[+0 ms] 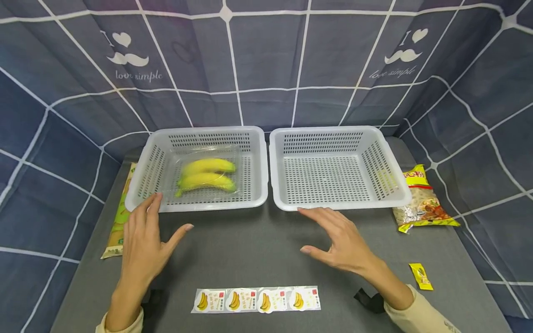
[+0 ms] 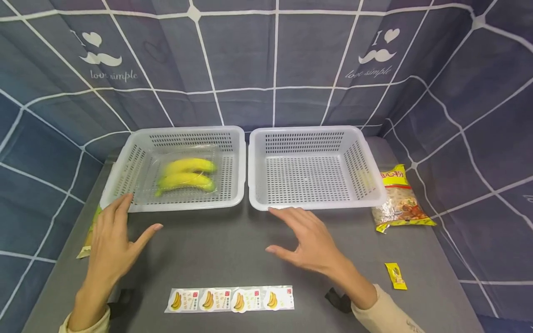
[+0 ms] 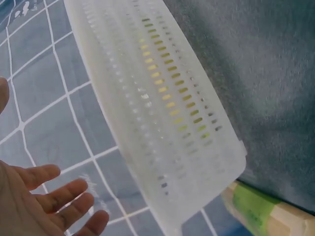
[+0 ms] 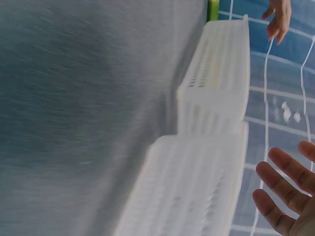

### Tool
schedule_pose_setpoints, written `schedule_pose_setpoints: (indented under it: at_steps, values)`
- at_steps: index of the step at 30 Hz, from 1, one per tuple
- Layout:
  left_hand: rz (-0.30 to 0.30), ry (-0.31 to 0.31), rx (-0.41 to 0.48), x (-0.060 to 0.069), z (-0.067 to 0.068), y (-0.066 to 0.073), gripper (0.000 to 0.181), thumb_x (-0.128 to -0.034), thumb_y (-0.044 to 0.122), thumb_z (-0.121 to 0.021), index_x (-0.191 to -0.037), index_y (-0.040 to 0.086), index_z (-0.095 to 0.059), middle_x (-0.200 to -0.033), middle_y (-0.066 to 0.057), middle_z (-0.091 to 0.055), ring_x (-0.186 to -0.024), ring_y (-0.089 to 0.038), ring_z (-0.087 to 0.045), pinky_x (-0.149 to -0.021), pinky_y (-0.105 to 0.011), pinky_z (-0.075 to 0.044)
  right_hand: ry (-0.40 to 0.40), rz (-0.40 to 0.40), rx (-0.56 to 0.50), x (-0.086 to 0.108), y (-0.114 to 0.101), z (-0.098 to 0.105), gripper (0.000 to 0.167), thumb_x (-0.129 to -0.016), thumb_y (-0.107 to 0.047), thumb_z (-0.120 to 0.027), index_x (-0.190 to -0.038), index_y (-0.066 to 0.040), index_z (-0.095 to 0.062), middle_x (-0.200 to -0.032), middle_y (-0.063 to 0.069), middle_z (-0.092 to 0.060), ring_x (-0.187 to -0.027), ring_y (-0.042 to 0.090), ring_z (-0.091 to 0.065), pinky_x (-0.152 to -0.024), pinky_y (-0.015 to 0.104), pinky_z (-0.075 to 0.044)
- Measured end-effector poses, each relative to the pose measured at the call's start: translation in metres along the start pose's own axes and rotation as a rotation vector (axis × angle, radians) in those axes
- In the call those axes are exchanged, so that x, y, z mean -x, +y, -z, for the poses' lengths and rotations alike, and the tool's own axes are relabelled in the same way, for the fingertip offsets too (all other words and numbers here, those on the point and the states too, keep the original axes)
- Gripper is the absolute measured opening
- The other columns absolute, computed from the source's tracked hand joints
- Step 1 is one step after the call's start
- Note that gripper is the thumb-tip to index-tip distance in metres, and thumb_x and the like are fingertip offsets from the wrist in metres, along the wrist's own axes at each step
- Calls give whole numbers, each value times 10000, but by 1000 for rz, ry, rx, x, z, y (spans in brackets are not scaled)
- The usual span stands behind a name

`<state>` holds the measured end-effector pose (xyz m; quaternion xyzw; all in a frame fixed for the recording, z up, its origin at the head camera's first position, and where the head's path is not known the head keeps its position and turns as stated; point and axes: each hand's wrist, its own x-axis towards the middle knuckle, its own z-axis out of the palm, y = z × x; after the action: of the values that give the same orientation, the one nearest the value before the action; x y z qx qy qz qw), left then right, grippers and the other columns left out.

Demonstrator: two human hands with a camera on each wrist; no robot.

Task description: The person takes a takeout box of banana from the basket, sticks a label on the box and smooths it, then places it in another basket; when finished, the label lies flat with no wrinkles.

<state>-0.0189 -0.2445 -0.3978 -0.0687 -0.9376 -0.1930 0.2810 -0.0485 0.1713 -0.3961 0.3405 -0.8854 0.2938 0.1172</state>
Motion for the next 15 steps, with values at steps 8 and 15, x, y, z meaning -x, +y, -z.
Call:
schedule_pose_setpoints:
  at_steps: [8, 15]
  values:
    - [19, -11, 30, -14, -8, -18, 995, -840, 763, -506, -1450, -17, -421, -1388, -289, -460, -1199, -520, -422, -931, -631, -325, 5, 80, -120, -50, 6, -13, 607, -868, -473, -678, -1378, -166, -556, -1304, -23, -626, -1166, 168, -599, -956, 408, -489]
    - [79, -36, 44, -17, -10, -33, 944, -833, 672, -625, -1447, -15, -418, -1431, -300, -397, -1237, -531, -371, -937, -649, -274, -92, 35, -203, -90, 7, -17, 585, -896, -342, -700, -1425, -186, -504, -1269, 34, -612, -1128, 202, -587, -932, 421, -489]
